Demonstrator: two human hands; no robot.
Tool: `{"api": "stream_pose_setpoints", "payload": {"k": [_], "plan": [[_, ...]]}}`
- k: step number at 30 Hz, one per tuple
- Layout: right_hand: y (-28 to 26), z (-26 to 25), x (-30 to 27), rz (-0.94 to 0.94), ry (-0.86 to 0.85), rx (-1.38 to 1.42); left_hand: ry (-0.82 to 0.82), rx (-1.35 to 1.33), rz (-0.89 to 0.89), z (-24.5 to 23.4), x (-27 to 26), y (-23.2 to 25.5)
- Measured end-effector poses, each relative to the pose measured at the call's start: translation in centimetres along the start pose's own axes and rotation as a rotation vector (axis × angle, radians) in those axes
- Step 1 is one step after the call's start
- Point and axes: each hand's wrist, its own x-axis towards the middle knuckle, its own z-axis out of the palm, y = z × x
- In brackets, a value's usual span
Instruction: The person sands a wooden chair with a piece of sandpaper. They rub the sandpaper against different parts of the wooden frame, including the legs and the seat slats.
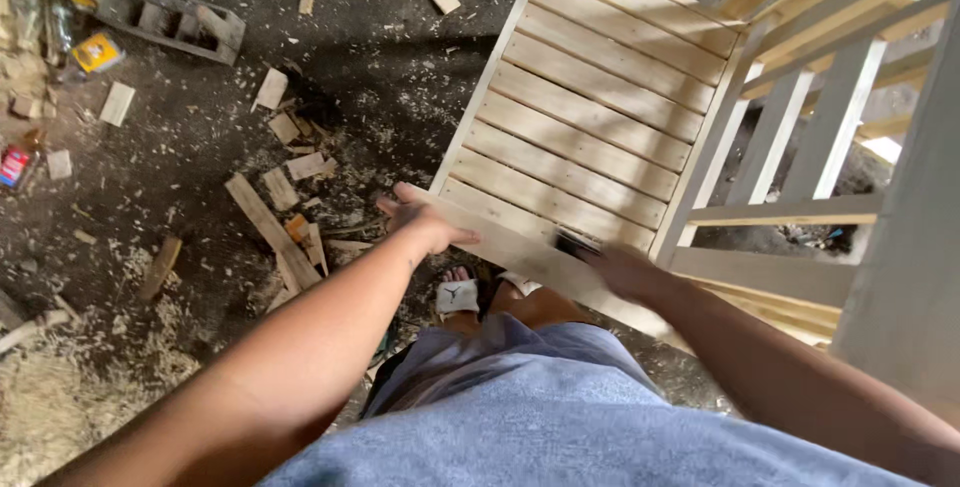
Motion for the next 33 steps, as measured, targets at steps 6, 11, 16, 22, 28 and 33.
{"api": "stream_pose_setpoints", "payload": {"k": [6, 11, 16, 22, 28, 33], "plan": [[0.1, 0.1, 3.3, 0.457, -0.312, 0.485, -0.002, -0.073, -0.103, -1.2, -2.1, 1.4], [-15.6, -10.2, 16.4, 0.307, -0.095, 0.86, -0.008, 0.213, -0.212, 1.9, 3.7, 0.1], [-11.7, -10.1, 9.5, 0.357, -0.227, 0.751, 0.016, 0.505, 0.135, 2.2, 3.3, -0.2], [-5.4, -6.6, 4.0, 0.646, -0.385, 0.898, 0.014, 0.023, -0.097, 0.2, -0.5, 0.3], [-15.6, -11.7, 18.3, 0.547, -0.24, 1.116, -0.021, -0.169, -0.188, 1.8, 2.2, -0.4], [-12.0, -12.3, 6.8, 0.308, -0.109, 0.79, -0.001, -0.124, -0.138, 1.8, 1.1, 0.3]]}}
